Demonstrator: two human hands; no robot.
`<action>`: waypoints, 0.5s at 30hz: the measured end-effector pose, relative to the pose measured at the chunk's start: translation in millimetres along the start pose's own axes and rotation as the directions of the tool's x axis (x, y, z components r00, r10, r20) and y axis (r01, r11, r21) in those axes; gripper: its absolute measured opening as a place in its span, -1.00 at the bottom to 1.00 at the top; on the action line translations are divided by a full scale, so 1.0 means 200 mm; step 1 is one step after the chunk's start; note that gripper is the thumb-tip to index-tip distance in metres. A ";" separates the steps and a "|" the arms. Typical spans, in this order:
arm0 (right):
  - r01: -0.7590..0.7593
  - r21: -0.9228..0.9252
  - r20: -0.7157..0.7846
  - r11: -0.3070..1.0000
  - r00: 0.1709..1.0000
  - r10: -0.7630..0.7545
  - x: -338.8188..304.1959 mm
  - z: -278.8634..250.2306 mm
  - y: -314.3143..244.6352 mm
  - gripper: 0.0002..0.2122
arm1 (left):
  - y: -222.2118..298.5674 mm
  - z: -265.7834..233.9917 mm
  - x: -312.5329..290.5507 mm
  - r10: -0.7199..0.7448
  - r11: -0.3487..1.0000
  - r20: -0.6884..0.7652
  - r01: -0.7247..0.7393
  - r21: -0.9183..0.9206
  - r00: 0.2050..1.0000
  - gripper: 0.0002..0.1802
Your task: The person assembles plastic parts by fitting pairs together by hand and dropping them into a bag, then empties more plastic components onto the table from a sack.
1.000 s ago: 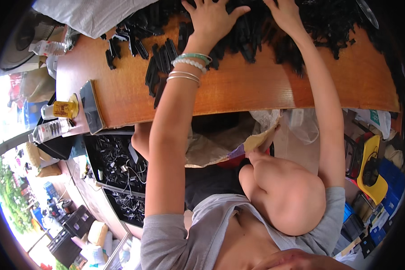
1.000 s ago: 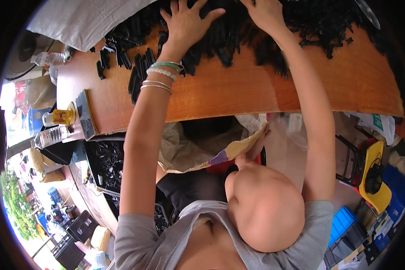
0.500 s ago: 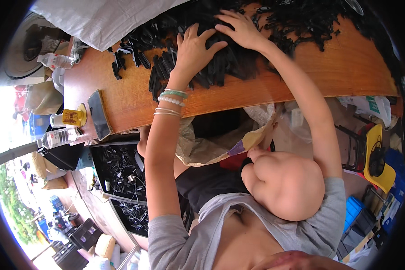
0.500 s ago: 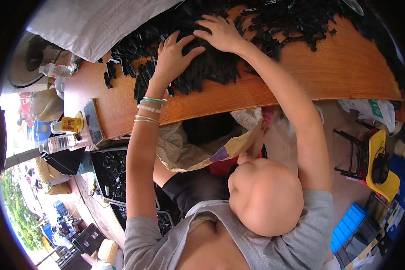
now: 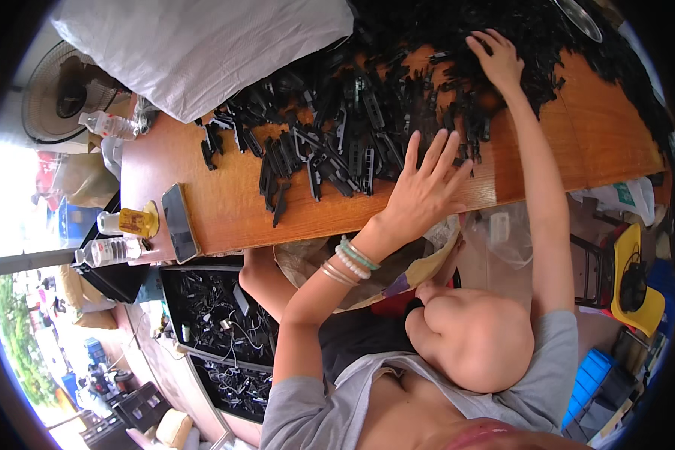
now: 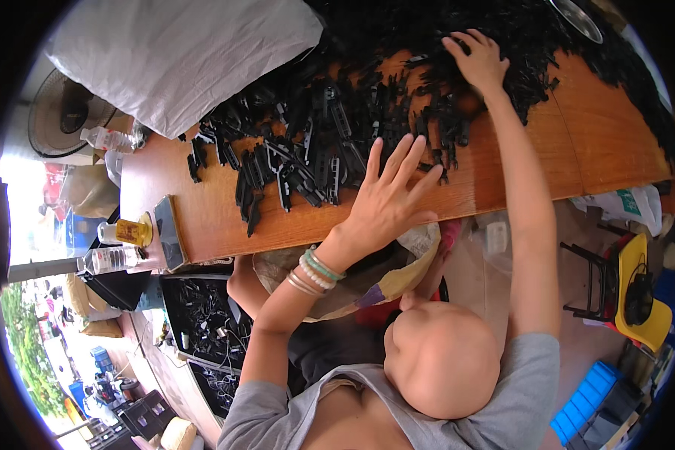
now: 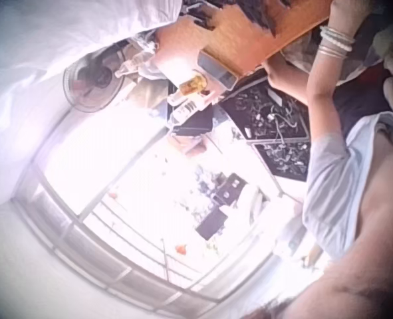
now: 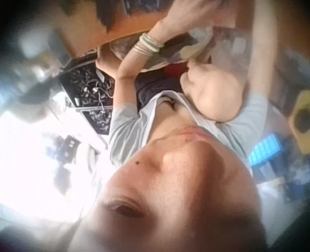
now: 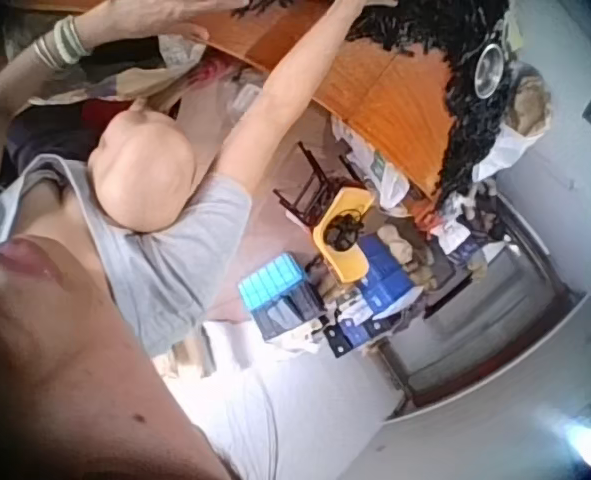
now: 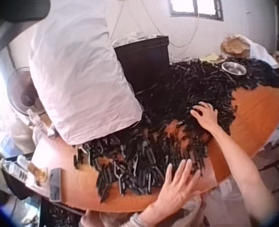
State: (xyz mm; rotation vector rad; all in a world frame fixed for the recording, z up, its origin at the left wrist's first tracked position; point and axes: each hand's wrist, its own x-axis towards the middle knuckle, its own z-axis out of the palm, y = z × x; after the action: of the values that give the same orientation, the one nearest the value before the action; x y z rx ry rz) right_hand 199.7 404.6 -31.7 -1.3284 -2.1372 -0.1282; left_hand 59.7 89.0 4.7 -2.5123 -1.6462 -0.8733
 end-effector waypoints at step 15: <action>0.254 0.248 0.115 0.935 0.950 -0.289 -0.31 -0.13 -0.60 -0.58 | -0.08 0.15 -0.02 -0.070 0.992 -0.158 0.086 0.097 0.985 -0.41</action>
State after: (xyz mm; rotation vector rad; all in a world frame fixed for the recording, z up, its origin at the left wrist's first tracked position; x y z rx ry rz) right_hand 130.1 287.5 -17.6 -0.9301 -2.3734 0.1102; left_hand 58.1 101.5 -26.7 -2.2649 -1.7036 -0.9373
